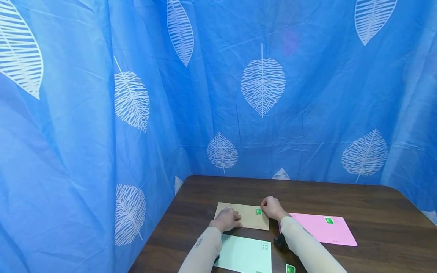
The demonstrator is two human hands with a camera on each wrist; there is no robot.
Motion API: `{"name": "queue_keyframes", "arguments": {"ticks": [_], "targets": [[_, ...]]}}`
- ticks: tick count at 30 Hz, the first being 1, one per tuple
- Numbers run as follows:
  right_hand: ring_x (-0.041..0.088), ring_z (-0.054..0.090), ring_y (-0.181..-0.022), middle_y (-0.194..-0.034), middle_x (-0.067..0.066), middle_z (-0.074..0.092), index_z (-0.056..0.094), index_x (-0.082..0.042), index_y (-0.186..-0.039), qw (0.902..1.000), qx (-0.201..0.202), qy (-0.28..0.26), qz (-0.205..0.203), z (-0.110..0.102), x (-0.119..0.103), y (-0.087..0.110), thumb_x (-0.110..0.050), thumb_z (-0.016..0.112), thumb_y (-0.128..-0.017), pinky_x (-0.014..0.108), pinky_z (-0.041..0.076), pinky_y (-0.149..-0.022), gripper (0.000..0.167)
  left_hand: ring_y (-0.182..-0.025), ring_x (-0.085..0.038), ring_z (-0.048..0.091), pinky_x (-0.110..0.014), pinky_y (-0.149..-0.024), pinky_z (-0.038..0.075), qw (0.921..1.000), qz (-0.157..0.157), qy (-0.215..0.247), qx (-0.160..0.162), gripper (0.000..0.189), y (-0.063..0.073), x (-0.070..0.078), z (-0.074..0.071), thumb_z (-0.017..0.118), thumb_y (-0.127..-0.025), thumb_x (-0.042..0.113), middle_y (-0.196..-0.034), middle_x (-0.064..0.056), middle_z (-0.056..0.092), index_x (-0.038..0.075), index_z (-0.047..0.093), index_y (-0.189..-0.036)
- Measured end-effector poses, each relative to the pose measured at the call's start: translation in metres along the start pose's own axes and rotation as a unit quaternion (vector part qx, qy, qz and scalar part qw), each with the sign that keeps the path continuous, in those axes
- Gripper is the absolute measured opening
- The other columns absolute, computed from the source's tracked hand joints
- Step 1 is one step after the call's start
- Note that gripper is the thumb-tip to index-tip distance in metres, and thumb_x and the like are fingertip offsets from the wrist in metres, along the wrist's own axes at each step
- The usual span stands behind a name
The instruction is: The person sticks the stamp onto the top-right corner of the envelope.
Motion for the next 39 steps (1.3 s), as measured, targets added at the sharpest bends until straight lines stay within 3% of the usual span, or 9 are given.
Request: {"name": "queue_keyframes", "arguments": {"ticks": [7,12,17,22,29,34,39], "targets": [[0.02,0.058,-0.081,-0.089,0.009,0.068,0.071,0.001,-0.091,0.9992,-0.013,0.023,-0.029,-0.003,-0.006,0.005,0.004,0.063,-0.09,0.041,0.056,-0.079,0.009,-0.122,-0.021,0.062,-0.04,-0.105,0.051,0.9999,0.007,-0.009,-0.003,0.039,-0.002,-0.001,0.002,0.08,-0.085,0.031,-0.13,-0.002,0.069,0.017,0.074,-0.121],[0.024,0.062,-0.089,-0.1,0.013,0.071,0.072,0.002,-0.101,0.996,-0.049,0.049,-0.057,-0.005,-0.015,0.014,0.007,0.06,-0.089,0.048,0.057,-0.09,0.018,-0.12,-0.021,0.062,-0.041,-0.104,0.051,1.0,0.01,0.0,0.001,0.039,-0.003,-0.003,0.004,0.08,-0.085,0.03,-0.129,-0.003,0.069,0.016,0.074,-0.121],[0.032,0.065,-0.105,-0.113,0.018,0.071,0.069,0.005,-0.114,0.9887,-0.094,0.076,-0.089,-0.004,-0.026,0.028,0.006,0.058,-0.093,0.055,0.052,-0.1,0.024,-0.127,-0.023,0.06,-0.042,-0.107,0.049,0.9998,0.003,0.017,-0.006,0.04,-0.004,-0.003,0.005,0.08,-0.085,0.029,-0.133,-0.005,0.067,0.014,0.074,-0.122],[0.04,0.061,-0.119,-0.123,0.023,0.065,0.063,0.01,-0.123,0.9781,-0.11,0.116,-0.134,-0.003,-0.036,0.039,0.004,0.057,-0.095,0.056,0.047,-0.105,0.028,-0.128,-0.025,0.059,-0.043,-0.108,0.049,0.9998,0.004,0.018,-0.007,0.041,-0.001,-0.001,0.0,0.08,-0.085,0.028,-0.134,-0.006,0.067,0.013,0.073,-0.123],[0.042,0.042,-0.142,-0.151,0.024,0.045,0.049,0.005,-0.142,0.969,-0.177,0.147,-0.091,0.004,-0.033,0.051,-0.016,0.063,-0.098,0.056,0.034,-0.118,0.051,-0.131,-0.027,0.057,-0.045,-0.109,0.047,0.9995,0.008,0.029,-0.013,0.041,0.001,0.0,-0.003,0.079,-0.086,0.027,-0.137,-0.009,0.065,0.011,0.072,-0.123],[0.042,0.038,-0.145,-0.156,0.022,0.04,0.045,0.002,-0.147,0.968,-0.196,0.141,-0.069,0.007,-0.031,0.059,-0.027,0.066,-0.096,0.056,0.032,-0.119,0.062,-0.132,-0.028,0.056,-0.047,-0.11,0.047,0.9991,0.006,0.04,-0.012,0.04,0.001,-0.002,-0.002,0.079,-0.086,0.027,-0.137,-0.009,0.065,0.011,0.073,-0.123],[0.04,0.038,-0.146,-0.155,0.02,0.042,0.046,0.002,-0.146,0.9656,-0.199,0.154,-0.066,0.011,-0.028,0.061,-0.031,0.066,-0.096,0.055,0.032,-0.12,0.063,-0.133,-0.029,0.055,-0.047,-0.111,0.045,0.9991,0.005,0.041,-0.014,0.041,0.0,-0.003,-0.001,0.079,-0.087,0.028,-0.137,-0.009,0.064,0.011,0.072,-0.123]]}}
Point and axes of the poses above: each hand's wrist, its own y-axis away from the middle knuckle, its own z-axis out of the palm, x = y × z, the point moved 8 cm from there along -y, towards the middle knuckle
